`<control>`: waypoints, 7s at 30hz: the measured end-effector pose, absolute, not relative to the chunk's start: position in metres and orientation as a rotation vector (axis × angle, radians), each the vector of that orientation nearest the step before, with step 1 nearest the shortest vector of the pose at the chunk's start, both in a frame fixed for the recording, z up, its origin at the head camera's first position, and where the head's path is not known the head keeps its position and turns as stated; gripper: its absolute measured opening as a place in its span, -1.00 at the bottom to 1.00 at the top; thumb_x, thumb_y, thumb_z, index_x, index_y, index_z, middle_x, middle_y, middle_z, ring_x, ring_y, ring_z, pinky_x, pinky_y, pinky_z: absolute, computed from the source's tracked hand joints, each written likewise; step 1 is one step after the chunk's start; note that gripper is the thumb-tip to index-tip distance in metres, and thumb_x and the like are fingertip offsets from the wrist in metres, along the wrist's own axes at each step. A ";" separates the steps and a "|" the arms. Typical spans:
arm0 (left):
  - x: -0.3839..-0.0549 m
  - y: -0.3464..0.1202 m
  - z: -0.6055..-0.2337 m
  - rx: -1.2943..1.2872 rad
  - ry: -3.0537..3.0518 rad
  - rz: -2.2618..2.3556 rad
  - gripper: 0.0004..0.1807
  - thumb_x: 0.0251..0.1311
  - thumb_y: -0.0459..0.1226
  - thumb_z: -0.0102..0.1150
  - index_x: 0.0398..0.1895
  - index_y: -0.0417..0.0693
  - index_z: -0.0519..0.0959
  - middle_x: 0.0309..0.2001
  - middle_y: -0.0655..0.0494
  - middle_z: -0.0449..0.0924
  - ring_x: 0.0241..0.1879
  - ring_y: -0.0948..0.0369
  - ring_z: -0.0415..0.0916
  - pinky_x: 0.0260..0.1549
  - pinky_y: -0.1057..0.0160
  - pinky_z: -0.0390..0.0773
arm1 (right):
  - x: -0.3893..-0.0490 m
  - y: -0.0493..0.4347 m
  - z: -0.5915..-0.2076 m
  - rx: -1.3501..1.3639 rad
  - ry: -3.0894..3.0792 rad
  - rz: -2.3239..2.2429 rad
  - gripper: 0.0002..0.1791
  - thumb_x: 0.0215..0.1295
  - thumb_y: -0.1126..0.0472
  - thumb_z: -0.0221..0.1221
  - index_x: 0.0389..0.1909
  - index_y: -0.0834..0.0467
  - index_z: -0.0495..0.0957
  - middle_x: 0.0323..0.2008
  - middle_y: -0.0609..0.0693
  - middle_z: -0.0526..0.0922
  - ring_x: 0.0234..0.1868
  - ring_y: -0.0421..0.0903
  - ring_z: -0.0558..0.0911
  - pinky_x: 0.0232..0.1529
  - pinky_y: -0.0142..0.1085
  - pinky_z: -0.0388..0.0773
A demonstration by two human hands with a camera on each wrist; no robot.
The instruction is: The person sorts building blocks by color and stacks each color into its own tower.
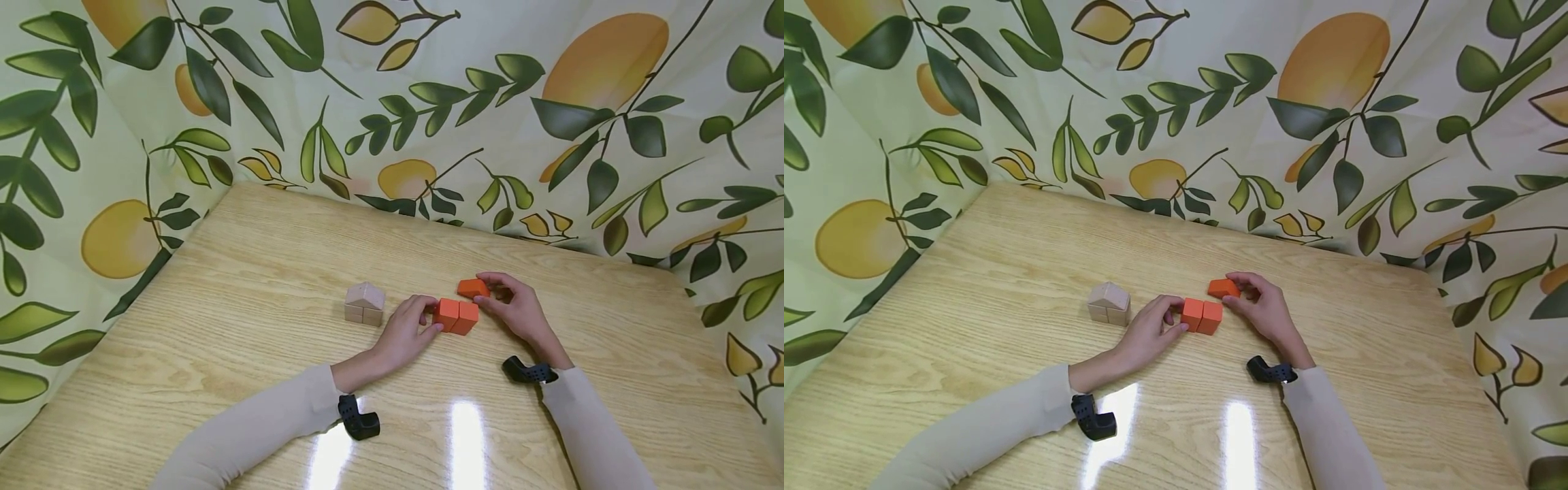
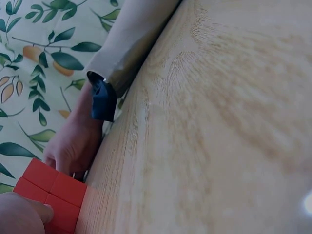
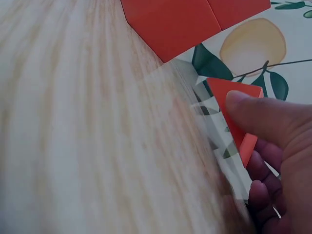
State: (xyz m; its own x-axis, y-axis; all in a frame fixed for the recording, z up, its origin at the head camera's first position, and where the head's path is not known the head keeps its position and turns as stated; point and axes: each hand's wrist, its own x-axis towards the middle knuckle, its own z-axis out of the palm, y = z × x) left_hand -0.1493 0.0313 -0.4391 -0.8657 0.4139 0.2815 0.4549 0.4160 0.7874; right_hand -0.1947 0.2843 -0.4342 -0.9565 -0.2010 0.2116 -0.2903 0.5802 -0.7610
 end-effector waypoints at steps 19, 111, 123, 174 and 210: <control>-0.149 0.032 -0.440 -0.804 -2.593 -1.463 -0.59 0.25 -0.30 0.21 0.12 -0.26 0.42 -0.07 -0.01 0.49 -0.24 0.14 0.40 -0.21 0.27 0.40 | -0.171 0.267 -0.381 0.485 -2.617 1.480 -0.59 0.19 0.37 0.29 0.07 0.35 0.52 -0.08 0.16 0.57 -0.05 0.01 0.45 -0.15 -0.36 0.43; -0.152 0.031 -0.443 -0.874 -2.423 -1.596 -0.56 0.30 -0.23 0.17 0.22 -0.01 0.37 -0.11 -0.04 0.47 -0.32 0.12 0.39 -0.34 0.30 0.37 | -0.148 0.239 -0.361 0.883 -2.623 1.270 -0.58 -0.04 0.43 0.42 -0.08 0.24 0.61 -0.20 0.05 0.65 -0.29 0.07 0.50 -0.27 -0.16 0.42; -0.151 0.030 -0.440 -0.872 -2.424 -1.605 -0.57 0.30 -0.26 0.17 0.21 -0.04 0.37 -0.10 -0.07 0.48 -0.33 0.12 0.39 -0.34 0.31 0.36 | -0.149 0.240 -0.360 0.922 -2.604 1.255 -0.54 -0.08 0.48 0.42 -0.07 0.29 0.59 -0.17 0.09 0.64 -0.26 0.05 0.51 -0.27 -0.13 0.43; -0.152 0.032 -0.442 -0.848 -2.438 -1.612 -0.53 0.26 -0.30 0.21 0.22 -0.02 0.38 -0.10 -0.05 0.48 -0.34 0.17 0.38 -0.36 0.31 0.36 | -0.151 0.245 -0.360 0.965 -2.558 1.265 -0.49 -0.11 0.54 0.41 -0.04 0.35 0.53 -0.20 0.12 0.62 -0.21 0.09 0.55 -0.24 -0.02 0.49; -0.151 0.032 -0.441 -0.824 -2.459 -1.646 -0.59 0.25 -0.30 0.22 0.14 -0.13 0.39 -0.07 -0.07 0.48 -0.31 0.17 0.38 -0.34 0.32 0.36 | -0.172 0.274 -0.398 1.054 -2.733 1.219 -0.34 -0.04 0.22 0.48 0.16 0.09 0.50 -0.01 -0.11 0.59 -0.11 -0.16 0.53 -0.14 -0.30 0.49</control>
State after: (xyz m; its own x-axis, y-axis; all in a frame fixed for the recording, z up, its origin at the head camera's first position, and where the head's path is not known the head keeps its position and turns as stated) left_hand -0.1515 0.0315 -0.4409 -0.8538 0.3914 0.3433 0.4666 0.2829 0.8380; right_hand -0.1717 0.2738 -0.3978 -0.7790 -0.5838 0.2286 -0.5602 0.4843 -0.6721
